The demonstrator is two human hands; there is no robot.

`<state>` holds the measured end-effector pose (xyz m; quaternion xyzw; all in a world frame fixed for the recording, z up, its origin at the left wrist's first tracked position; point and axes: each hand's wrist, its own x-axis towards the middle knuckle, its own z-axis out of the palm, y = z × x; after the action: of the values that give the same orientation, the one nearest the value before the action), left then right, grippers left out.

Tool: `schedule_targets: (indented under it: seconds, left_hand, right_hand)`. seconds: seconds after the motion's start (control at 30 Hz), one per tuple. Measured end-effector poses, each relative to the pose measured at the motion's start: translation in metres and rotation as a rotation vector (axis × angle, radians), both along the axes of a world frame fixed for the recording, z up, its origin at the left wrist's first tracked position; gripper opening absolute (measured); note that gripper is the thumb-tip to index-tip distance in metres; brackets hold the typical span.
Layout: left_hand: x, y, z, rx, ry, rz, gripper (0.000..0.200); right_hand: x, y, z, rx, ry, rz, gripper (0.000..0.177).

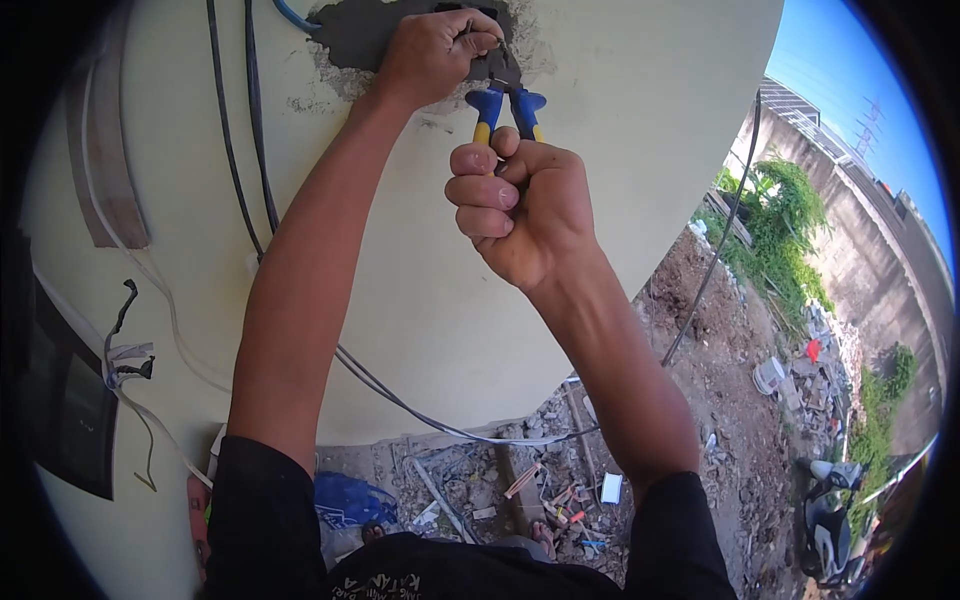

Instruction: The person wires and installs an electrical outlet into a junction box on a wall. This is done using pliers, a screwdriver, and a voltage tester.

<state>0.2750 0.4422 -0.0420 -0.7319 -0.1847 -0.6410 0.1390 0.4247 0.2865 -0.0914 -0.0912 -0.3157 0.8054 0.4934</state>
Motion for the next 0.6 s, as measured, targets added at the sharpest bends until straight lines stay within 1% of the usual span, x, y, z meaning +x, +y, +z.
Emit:
schedule_targets:
  seconds: [0.07, 0.1, 0.17, 0.2, 0.27, 0.3, 0.33, 0.4, 0.43, 0.47, 0.53, 0.6]
  left_hand:
    - [-0.003, -0.007, 0.000, -0.012, 0.017, 0.023, 0.012]
    - [-0.003, -0.010, 0.001, -0.027, 0.025, 0.036, 0.011]
    - [-0.003, -0.009, 0.002, -0.010, 0.029, 0.037, 0.011]
    - [-0.003, -0.008, 0.000, -0.001, 0.026, 0.031, 0.011]
    - [-0.006, -0.006, 0.000, 0.032, 0.053, 0.046, 0.010]
    - [-0.005, -0.007, -0.002, 0.055, 0.076, 0.052, 0.009]
    - [-0.005, -0.006, -0.001, 0.060, 0.079, 0.056, 0.009]
    - [-0.005, -0.008, -0.002, 0.030, 0.084, 0.031, 0.008]
    - [-0.004, -0.010, -0.003, 0.027, 0.086, 0.030, 0.008]
    - [-0.003, -0.012, -0.005, -0.001, 0.063, 0.023, 0.008]
    - [-0.002, -0.013, 0.000, -0.005, 0.041, 0.021, 0.008]
    - [-0.003, -0.013, -0.003, -0.004, 0.036, 0.012, 0.008]
  right_hand:
    - [-0.019, -0.009, 0.002, -0.045, 0.102, -0.069, 0.019]
    - [-0.032, -0.011, 0.002, -0.043, 0.111, -0.065, 0.019]
    - [-0.052, -0.015, 0.001, 0.020, -0.138, -0.439, 0.016]
    - [-0.053, -0.014, -0.004, 0.017, -0.132, -0.437, 0.016]
    - [-0.053, -0.001, -0.023, 0.193, -0.544, -0.758, 0.015]
    - [-0.053, 0.002, -0.026, 0.345, -0.699, -0.858, 0.015]
    - [-0.047, 0.003, -0.025, 0.349, -0.693, -0.857, 0.015]
    - [-0.032, -0.005, -0.019, 0.053, -0.088, -0.325, 0.016]
    - [-0.018, -0.004, -0.016, -0.015, 0.264, 0.055, 0.018]
    - [-0.017, -0.007, -0.017, -0.022, 0.271, 0.050, 0.018]
    - [-0.021, -0.010, -0.010, -0.035, 0.346, 0.134, 0.016]
    - [-0.041, -0.019, -0.010, 0.126, -0.400, -0.605, 0.012]
